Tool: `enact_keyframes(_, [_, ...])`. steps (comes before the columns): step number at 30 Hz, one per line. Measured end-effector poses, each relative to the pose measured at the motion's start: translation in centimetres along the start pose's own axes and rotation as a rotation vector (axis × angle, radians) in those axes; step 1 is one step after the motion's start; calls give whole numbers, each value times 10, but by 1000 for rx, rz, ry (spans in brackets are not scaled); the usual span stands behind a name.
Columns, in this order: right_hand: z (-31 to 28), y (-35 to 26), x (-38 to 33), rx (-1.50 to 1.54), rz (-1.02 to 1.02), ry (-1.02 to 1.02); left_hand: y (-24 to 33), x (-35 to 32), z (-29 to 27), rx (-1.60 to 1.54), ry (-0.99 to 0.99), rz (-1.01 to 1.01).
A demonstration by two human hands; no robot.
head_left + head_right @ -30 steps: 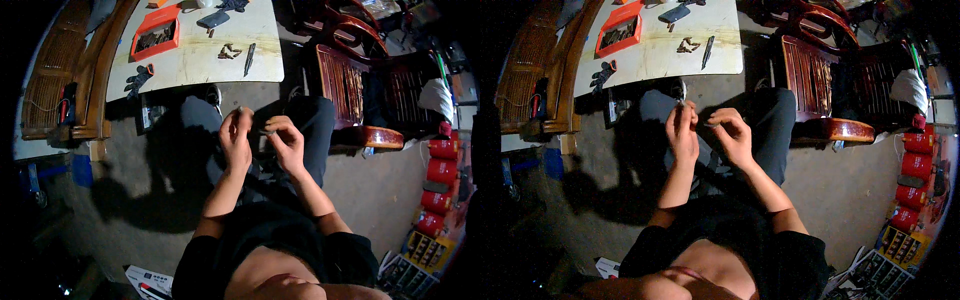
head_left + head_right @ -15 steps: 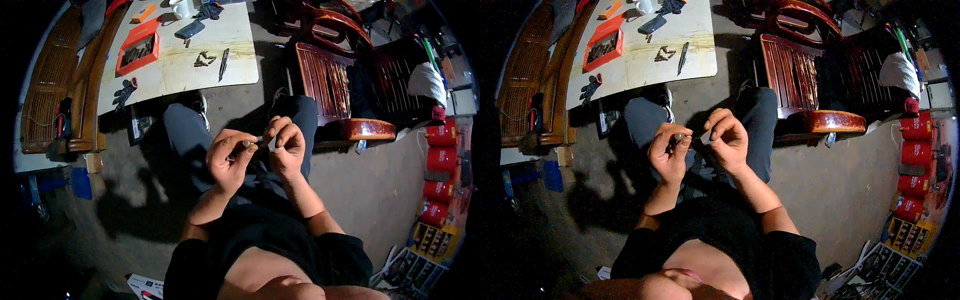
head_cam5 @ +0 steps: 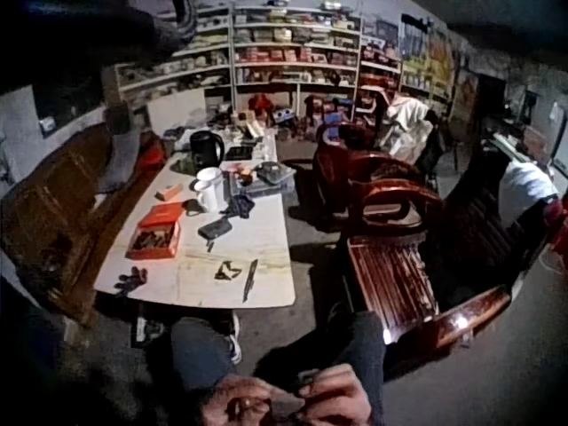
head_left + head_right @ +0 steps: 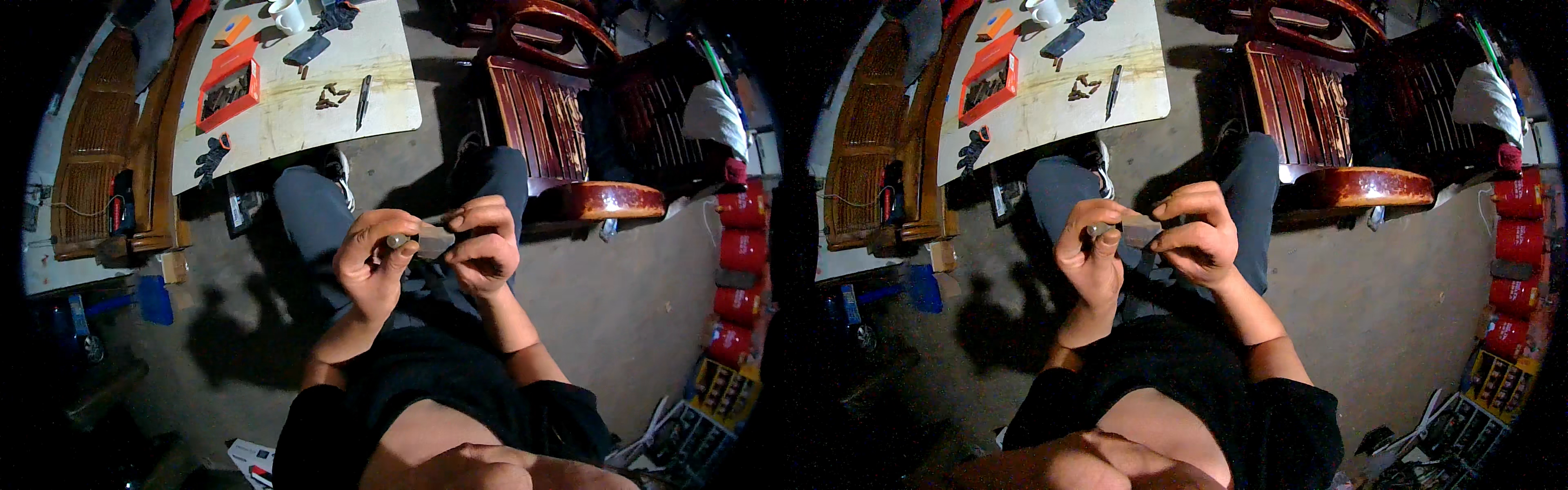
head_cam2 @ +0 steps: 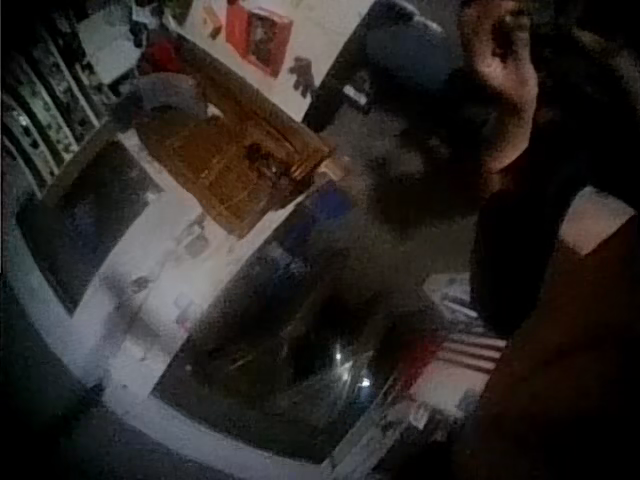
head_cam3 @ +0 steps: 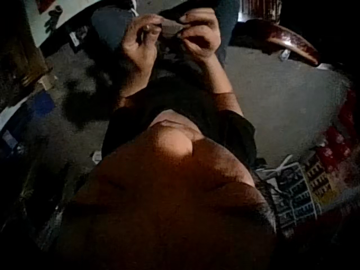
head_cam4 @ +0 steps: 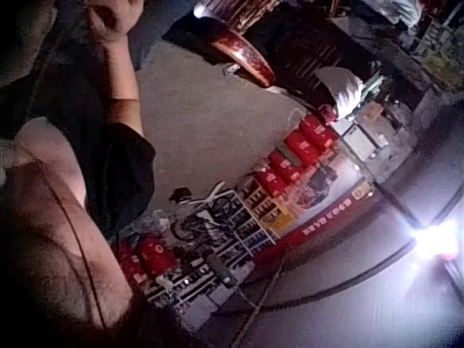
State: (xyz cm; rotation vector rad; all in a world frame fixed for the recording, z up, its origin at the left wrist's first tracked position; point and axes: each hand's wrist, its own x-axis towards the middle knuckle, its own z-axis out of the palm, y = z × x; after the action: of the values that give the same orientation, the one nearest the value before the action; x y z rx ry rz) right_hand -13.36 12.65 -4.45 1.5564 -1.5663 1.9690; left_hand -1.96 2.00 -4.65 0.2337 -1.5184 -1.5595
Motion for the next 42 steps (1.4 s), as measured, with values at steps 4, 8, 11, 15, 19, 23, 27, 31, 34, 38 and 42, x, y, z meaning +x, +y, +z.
enact_keyframes(4, [-1, 2, -4, -7, 15, 1, 0, 1, 2, -23, -7, -31])
enact_keyframes(8, [1, 1, -6, 135, 107, 35, -2, 4, 6, 21, 8, -37])
enact_keyframes(11, [2, 3, -10, 161, 157, 62, -3, 5, 3, 100, -16, -53])
enact_keyframes(15, [5, 4, -12, 149, 214, 90, -4, 6, 0, 114, -29, -78])
enact_keyframes(19, [8, 7, -15, 169, 235, 101, -5, 1, -5, 115, -25, -121])
enact_keyframes(23, [10, 3, -12, 153, 257, 107, -2, 1, -4, 160, -20, -123])
enact_keyframes(27, [9, 5, -13, 88, 229, 78, 1, 4, -4, 173, -18, -139])
enact_keyframes(31, [8, 9, -9, -204, 1, -19, 3, 10, -2, 212, -24, -119])
enact_keyframes(34, [6, 11, -10, -282, -41, -73, 8, 8, -2, 240, -35, -188])
enact_keyframes(38, [7, 12, -8, -295, -43, -90, 2, 8, -5, 186, -17, -192])
enact_keyframes(42, [12, 4, -10, 15, 239, 10, 1, 8, -5, 154, -21, -201])
